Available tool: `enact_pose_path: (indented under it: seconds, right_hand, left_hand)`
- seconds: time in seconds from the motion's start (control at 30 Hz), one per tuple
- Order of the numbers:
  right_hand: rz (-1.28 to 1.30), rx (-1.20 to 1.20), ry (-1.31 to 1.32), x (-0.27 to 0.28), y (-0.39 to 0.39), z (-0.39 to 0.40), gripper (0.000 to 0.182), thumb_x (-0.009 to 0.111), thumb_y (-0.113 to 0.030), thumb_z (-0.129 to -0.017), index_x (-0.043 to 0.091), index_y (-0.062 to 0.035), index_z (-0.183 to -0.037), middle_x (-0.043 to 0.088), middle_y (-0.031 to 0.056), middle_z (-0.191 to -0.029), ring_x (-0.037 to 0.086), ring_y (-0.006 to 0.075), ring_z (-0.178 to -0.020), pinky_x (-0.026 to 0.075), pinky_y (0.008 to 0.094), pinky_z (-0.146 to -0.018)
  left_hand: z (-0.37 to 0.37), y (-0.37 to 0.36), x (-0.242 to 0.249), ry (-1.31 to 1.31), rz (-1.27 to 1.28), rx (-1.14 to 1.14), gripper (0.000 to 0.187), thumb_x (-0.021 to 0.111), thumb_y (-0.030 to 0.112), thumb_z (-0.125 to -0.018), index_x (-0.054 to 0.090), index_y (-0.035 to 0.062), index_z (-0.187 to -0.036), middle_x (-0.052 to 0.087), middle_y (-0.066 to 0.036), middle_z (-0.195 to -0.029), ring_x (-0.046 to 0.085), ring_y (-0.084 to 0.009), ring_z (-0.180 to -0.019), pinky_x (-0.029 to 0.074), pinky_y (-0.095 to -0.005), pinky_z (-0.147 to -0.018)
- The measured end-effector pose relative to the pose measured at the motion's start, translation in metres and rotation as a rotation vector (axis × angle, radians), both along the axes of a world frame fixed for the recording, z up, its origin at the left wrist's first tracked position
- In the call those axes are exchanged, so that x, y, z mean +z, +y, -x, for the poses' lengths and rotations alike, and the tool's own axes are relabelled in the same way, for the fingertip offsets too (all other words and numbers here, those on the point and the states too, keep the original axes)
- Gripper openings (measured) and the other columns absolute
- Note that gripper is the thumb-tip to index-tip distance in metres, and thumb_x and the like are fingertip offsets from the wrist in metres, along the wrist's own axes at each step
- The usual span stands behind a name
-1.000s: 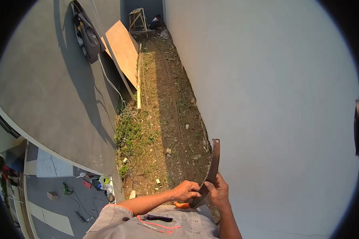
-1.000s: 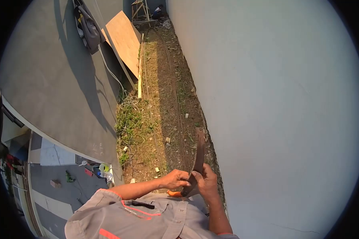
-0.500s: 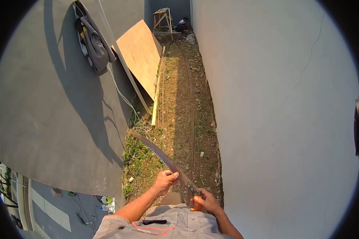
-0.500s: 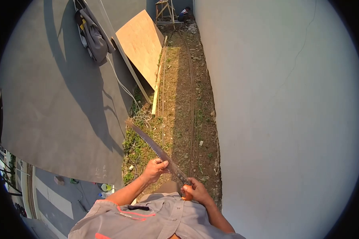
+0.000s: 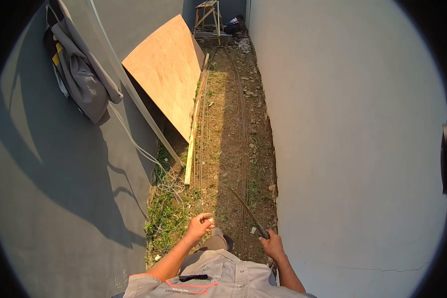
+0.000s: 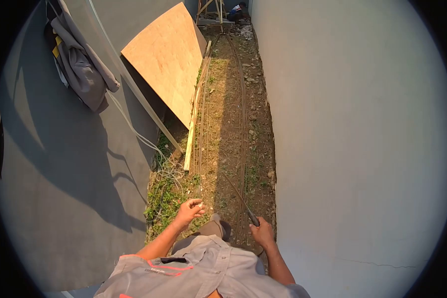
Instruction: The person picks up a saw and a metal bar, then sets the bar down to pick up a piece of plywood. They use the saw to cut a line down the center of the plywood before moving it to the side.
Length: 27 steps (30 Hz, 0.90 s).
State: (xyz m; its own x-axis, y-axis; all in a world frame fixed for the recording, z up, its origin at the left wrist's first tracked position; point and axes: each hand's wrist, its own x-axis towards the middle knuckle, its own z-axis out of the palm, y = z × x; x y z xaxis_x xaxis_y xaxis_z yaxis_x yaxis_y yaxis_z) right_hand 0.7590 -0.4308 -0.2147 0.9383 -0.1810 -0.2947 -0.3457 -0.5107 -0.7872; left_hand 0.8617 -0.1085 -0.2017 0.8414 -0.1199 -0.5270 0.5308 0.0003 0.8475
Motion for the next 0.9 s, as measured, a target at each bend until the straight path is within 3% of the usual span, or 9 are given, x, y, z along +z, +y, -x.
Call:
enact_pose_path:
  seconds: [0.13, 0.27, 0.5, 0.67, 0.73, 0.8, 0.83, 0.87, 0.9]
  right_hand:
    - [0.317, -0.036, 0.232, -0.017, -0.041, -0.052, 0.041, 0.076, -0.026, -0.089, 0.068, 0.0022, -0.117, 0.074, 0.0215, -0.089, 0.074, 0.0329, -0.086, 0.056, 0.0429, -0.081]
    - [0.19, -0.121, 0.245, -0.07, -0.068, -0.077, 0.038, 0.075, -0.026, -0.089, 0.069, 0.0026, -0.114, 0.074, 0.0208, -0.091, 0.074, 0.035, -0.09, 0.056, 0.0431, -0.081]
    - [0.234, -0.134, 0.635, -0.197, -0.113, -0.182, 0.049, 0.077, -0.036, -0.088, 0.071, 0.0055, -0.113, 0.074, 0.0297, -0.101, 0.072, 0.0442, -0.1, 0.056, 0.0476, -0.088]
    - [0.271, -0.121, 0.494, -0.187, -0.136, -0.395, 0.047, 0.078, -0.037, -0.086, 0.075, 0.0089, -0.098, 0.076, 0.0287, -0.094, 0.075, 0.0444, -0.092, 0.058, 0.0499, -0.082]
    - [0.108, -0.301, 0.79, -0.157, -0.144, -0.513, 0.038, 0.079, -0.029, -0.086, 0.075, 0.006, -0.103, 0.075, 0.0285, -0.102, 0.075, 0.0412, -0.096, 0.058, 0.0492, -0.083]
    - [0.211, -0.129, 0.32, -0.22, -0.182, -0.593, 0.024, 0.072, -0.018, -0.091, 0.062, 0.0028, -0.098, 0.068, 0.0204, -0.077, 0.07, 0.0349, -0.062, 0.052, 0.0525, -0.043]
    - [0.104, -0.207, 0.288, -0.212, -0.191, -0.641, 0.022, 0.069, -0.016, -0.091, 0.06, 0.0014, -0.1, 0.065, 0.017, -0.075, 0.066, 0.0315, -0.057, 0.051, 0.0506, -0.041]
    - [-0.009, -0.225, 0.257, -0.193, -0.193, -0.701, 0.02, 0.065, -0.015, -0.092, 0.057, 0.0, -0.102, 0.062, 0.0137, -0.074, 0.061, 0.0281, -0.053, 0.049, 0.0487, -0.04]
    - [-0.088, -0.332, 0.339, -0.163, -0.189, -0.758, 0.017, 0.058, -0.014, -0.095, 0.052, -0.0012, -0.105, 0.056, 0.0089, -0.07, 0.056, 0.0241, -0.052, 0.05, 0.0464, -0.042]
  left_hand:
    - [-0.106, 0.007, 0.026, -0.032, -0.039, -0.062, 0.037, 0.069, 0.019, -0.101, 0.064, -0.0039, -0.129, 0.073, -0.009, -0.105, 0.072, -0.014, -0.087, 0.056, -0.0261, -0.071]
    - [-0.213, 0.002, 0.027, -0.097, -0.077, -0.05, 0.033, 0.069, 0.018, -0.1, 0.067, -0.0027, -0.126, 0.074, -0.008, -0.103, 0.072, -0.0141, -0.087, 0.057, -0.0278, -0.073]
    - [-0.357, 0.035, -0.08, -0.054, -0.319, -0.121, 0.033, 0.073, 0.015, -0.095, 0.07, -0.0054, -0.121, 0.076, -0.012, -0.104, 0.072, -0.0167, -0.085, 0.059, -0.0313, -0.076]
    - [-0.38, 0.093, -0.177, 0.273, -0.53, 0.106, 0.028, 0.081, 0.021, -0.09, 0.078, -0.0018, -0.105, 0.077, -0.01, -0.091, 0.07, -0.0179, -0.073, 0.057, -0.0349, -0.071]
    - [-0.398, 0.085, -0.125, 0.529, -0.571, 0.199, 0.025, 0.081, 0.022, -0.09, 0.078, -0.0022, -0.099, 0.077, -0.01, -0.091, 0.069, -0.0194, -0.069, 0.057, -0.0383, -0.068]
    - [-0.415, 0.112, -0.152, 0.52, -0.704, -0.044, 0.031, 0.081, 0.023, -0.091, 0.075, -0.0035, -0.107, 0.077, -0.011, -0.093, 0.069, -0.0221, -0.072, 0.057, -0.0419, -0.069]
    - [-0.424, 0.127, -0.169, 0.481, -0.803, -0.18, 0.034, 0.081, 0.023, -0.091, 0.074, -0.0041, -0.111, 0.076, -0.012, -0.095, 0.069, -0.0235, -0.073, 0.057, -0.0437, -0.07]
    - [-0.435, 0.137, -0.181, 0.504, -0.837, -0.14, 0.038, 0.081, 0.024, -0.091, 0.073, -0.0048, -0.115, 0.076, -0.013, -0.096, 0.069, -0.0249, -0.074, 0.057, -0.0455, -0.071]
    - [-0.434, 0.133, -0.204, 0.787, -0.751, 0.324, 0.037, 0.068, 0.03, -0.099, 0.071, 0.0014, -0.122, 0.074, -0.014, -0.112, 0.07, -0.0295, -0.094, 0.055, -0.0505, -0.079]
